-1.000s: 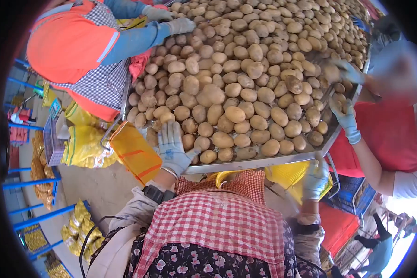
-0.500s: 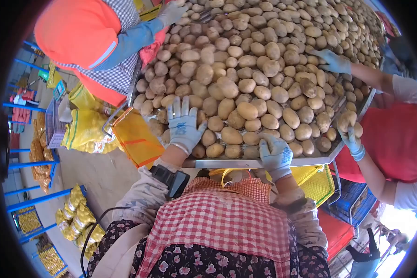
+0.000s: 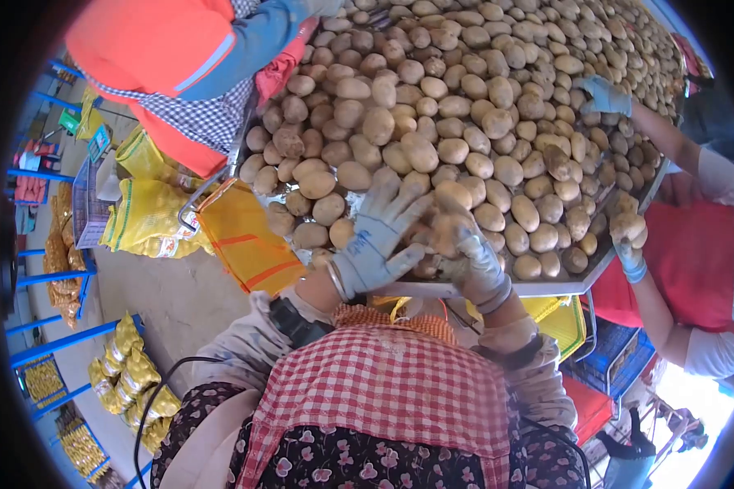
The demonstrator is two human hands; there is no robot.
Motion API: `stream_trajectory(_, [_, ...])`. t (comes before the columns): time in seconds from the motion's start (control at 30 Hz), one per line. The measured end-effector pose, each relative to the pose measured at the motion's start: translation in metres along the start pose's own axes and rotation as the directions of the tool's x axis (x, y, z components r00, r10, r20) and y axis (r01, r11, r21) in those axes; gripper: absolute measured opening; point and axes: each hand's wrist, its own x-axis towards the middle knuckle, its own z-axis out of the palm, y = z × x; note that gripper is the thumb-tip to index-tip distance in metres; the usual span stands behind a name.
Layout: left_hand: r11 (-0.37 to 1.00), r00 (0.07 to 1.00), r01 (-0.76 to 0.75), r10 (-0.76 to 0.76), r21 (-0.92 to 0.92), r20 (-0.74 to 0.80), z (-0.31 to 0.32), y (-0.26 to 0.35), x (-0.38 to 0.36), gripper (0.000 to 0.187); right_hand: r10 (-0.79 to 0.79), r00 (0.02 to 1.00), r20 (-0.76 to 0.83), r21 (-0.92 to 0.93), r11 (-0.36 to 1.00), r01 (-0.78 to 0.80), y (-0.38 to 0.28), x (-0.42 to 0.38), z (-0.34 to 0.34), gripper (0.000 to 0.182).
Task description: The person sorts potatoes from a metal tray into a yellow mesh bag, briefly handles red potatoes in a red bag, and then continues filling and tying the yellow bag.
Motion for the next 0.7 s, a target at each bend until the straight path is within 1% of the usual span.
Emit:
stream_trajectory(0.03, [0.997,0.999,-0.040,0.042,0.062,-0.020,0.001,0.007,0.002,0.056,0.091,0.993,0.072,-0.058,0.995,-0.087,0.000,0.010,-0.015,0.043])
stream_trajectory(0.07, [0.965,0.978,0.206,-0.201,0.163,-0.049,-0.010,-0.006,0.001,0.059,0.184,0.974,0.129,-0.119,0.978,-0.169,0.002,0.016,-0.028,0.045])
stream_trajectory(0.1, [0.865,0.900,0.436,-0.427,0.250,-0.090,-0.025,-0.024,-0.009,0.063,0.150,0.989,0.005,-0.040,0.988,-0.150,-0.001,0.014,-0.023,0.039])
stream_trajectory(0.13, [0.820,0.888,0.455,-0.388,0.348,-0.247,-0.039,-0.048,-0.025,0.063,0.144,0.990,-0.003,-0.036,0.989,-0.144,-0.003,0.015,-0.028,0.039])
stream_trajectory(0.17, [0.761,0.861,0.484,-0.326,0.432,-0.390,-0.048,-0.072,-0.043,0.062,0.039,0.997,-0.067,-0.189,0.981,-0.051,-0.004,0.017,-0.039,0.035])
stream_trajectory(0.2, [0.694,0.874,0.486,-0.400,0.531,-0.277,-0.050,-0.085,-0.059,0.059,-0.066,0.991,-0.118,-0.346,0.938,0.021,-0.003,0.017,-0.049,0.032])
stream_trajectory(0.23, [0.623,0.862,0.469,-0.477,0.627,-0.171,-0.045,-0.096,-0.071,0.056,-0.168,0.969,-0.184,-0.521,0.852,0.049,0.005,0.025,-0.058,0.027])
stream_trajectory(0.27, [0.629,0.864,0.466,-0.475,0.622,-0.166,-0.046,-0.096,-0.064,0.056,-0.171,0.967,-0.190,-0.525,0.850,0.047,0.008,0.027,-0.062,0.027])
stream_trajectory(0.33, [0.614,0.795,0.489,-0.606,0.619,-0.027,-0.051,-0.098,-0.044,0.053,-0.149,0.956,-0.251,-0.414,0.910,0.033,0.013,0.032,-0.061,0.026])
stream_trajectory(0.37, [0.618,0.797,0.487,-0.603,0.617,-0.024,-0.054,-0.097,-0.043,0.053,-0.155,0.960,-0.233,-0.443,0.896,0.037,0.012,0.031,-0.058,0.028])
stream_trajectory(0.4, [0.653,0.800,0.524,-0.597,0.548,-0.054,-0.058,-0.097,-0.043,0.052,-0.161,0.960,-0.230,-0.446,0.894,0.043,0.006,0.029,-0.052,0.028])
stream_trajectory(0.43, [0.687,0.807,0.549,-0.585,0.475,-0.087,-0.066,-0.089,-0.033,0.051,-0.066,0.997,-0.048,-0.497,0.867,0.034,-0.003,0.028,-0.044,0.032])
stream_trajectory(0.47, [0.782,0.803,0.588,-0.595,0.206,-0.037,-0.072,-0.076,-0.027,0.051,0.044,0.992,0.120,-0.546,0.837,0.029,-0.007,0.027,-0.039,0.038])
stream_trajectory(0.5, [0.798,0.802,0.597,-0.597,-0.080,0.027,-0.075,-0.049,-0.020,0.051,0.039,0.993,0.107,-0.543,0.840,0.025,-0.002,0.027,-0.033,0.038])
stream_trajectory(0.53, [0.743,0.847,0.506,-0.523,-0.437,0.092,-0.055,-0.029,-0.017,0.050,0.264,0.938,0.226,-0.273,0.941,-0.200,0.004,0.027,-0.023,0.046])
stream_trajectory(0.57, [0.954,0.994,0.065,-0.088,-0.292,-0.066,-0.042,-0.024,-0.006,0.056,0.414,0.816,0.403,-0.016,0.895,-0.446,0.007,0.028,-0.016,0.055])
stream_trajectory(0.6, [0.955,0.994,0.054,-0.079,-0.292,-0.072,-0.036,-0.025,0.000,0.056,0.407,0.819,0.405,-0.020,0.899,-0.437,0.006,0.029,-0.014,0.055])
stream_trajectory(0.63, [0.999,0.998,0.009,-0.011,-0.040,-0.059,-0.029,-0.028,0.005,0.059,0.351,0.869,0.349,-0.044,0.932,-0.359,0.006,0.029,-0.013,0.060])
stream_trajectory(0.67, [0.976,0.998,-0.045,0.052,0.214,-0.028,-0.022,-0.033,0.008,0.064,0.286,0.913,0.292,-0.067,0.958,-0.279,0.005,0.030,-0.014,0.064])
stream_trajectory(0.7, [0.928,0.998,0.024,-0.042,0.373,0.041,-0.019,-0.044,-0.005,0.067,0.272,0.917,0.291,-0.062,0.962,-0.266,-0.002,0.031,-0.020,0.064])
